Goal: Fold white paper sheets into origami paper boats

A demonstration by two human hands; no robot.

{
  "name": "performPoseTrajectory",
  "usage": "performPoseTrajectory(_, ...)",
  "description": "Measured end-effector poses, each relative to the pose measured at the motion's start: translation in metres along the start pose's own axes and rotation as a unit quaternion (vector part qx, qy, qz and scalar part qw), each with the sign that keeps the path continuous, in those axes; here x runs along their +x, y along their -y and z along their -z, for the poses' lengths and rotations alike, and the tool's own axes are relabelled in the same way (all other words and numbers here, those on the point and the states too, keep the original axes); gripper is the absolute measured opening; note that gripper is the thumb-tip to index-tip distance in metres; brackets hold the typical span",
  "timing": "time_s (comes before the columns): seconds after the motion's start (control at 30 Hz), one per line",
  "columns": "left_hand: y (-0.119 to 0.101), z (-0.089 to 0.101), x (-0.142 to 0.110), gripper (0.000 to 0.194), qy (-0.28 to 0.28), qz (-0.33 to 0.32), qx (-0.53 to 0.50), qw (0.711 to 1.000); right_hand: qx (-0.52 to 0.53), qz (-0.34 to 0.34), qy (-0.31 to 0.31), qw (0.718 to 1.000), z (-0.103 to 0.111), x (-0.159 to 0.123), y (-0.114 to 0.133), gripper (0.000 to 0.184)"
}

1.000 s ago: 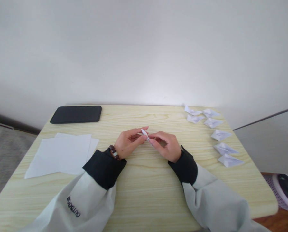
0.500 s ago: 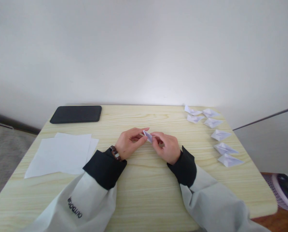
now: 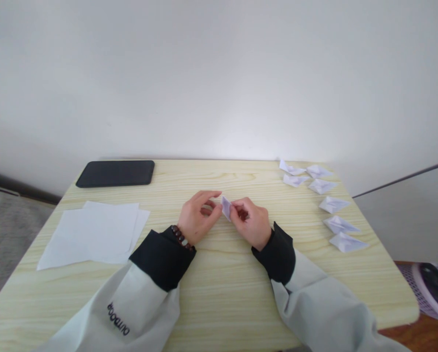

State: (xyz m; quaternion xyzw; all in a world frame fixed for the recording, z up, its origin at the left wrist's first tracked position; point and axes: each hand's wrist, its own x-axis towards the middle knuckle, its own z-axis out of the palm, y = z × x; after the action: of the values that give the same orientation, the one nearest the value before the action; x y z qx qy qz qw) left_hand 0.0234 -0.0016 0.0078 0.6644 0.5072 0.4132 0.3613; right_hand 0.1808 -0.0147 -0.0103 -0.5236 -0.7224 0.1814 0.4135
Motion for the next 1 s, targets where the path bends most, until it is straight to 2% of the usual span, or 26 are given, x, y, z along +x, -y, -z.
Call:
performPoseTrajectory(0.1,-0.0031,-0.0037,-0.0019,0.023,-0.019,0.008,0.042,0.999,0.021,-0.022,-0.007,1.000,-0.0014,-0.0005,0.0032,0.008)
performPoseTrajectory(0.27,-0.0031,-0.0019,-0.0025,0.031,0.012,0.008,0.045,0.999,0.044,-0.018,0.007,0.999,-0.0016,-0.0014,0.0053,0.007)
performPoseTrajectory(0.43,-0.0001,-0.0006,-0.0031,0.031,0.059,-0.019,0.078,0.995,0.041,0.009,0.029,0.999,-0.0012,-0.0017,0.0031,0.006)
performPoseTrajectory(0.7,-0.0037,-0.0034,-0.0060,0.034,-0.005,-0.027,0.093,0.995,0.031,0.020,0.013,0.999,0.0003,0.0004,0.0045,0.012)
performPoseTrajectory(0.83,-0.0005,-0.0019,-0.0044,0.033,0.000,0.012,0.024,1.000,0.068,0.033,0.021,0.997,0.0036,0.0020,0.0044,0.021)
performPoseTrajectory(1.0,0.0034,0.0025,0.0002,0.038,0.046,0.087,-0.149,0.984,0.137,-0.004,0.036,0.990,0.0058,0.0029,0.0029,0.019)
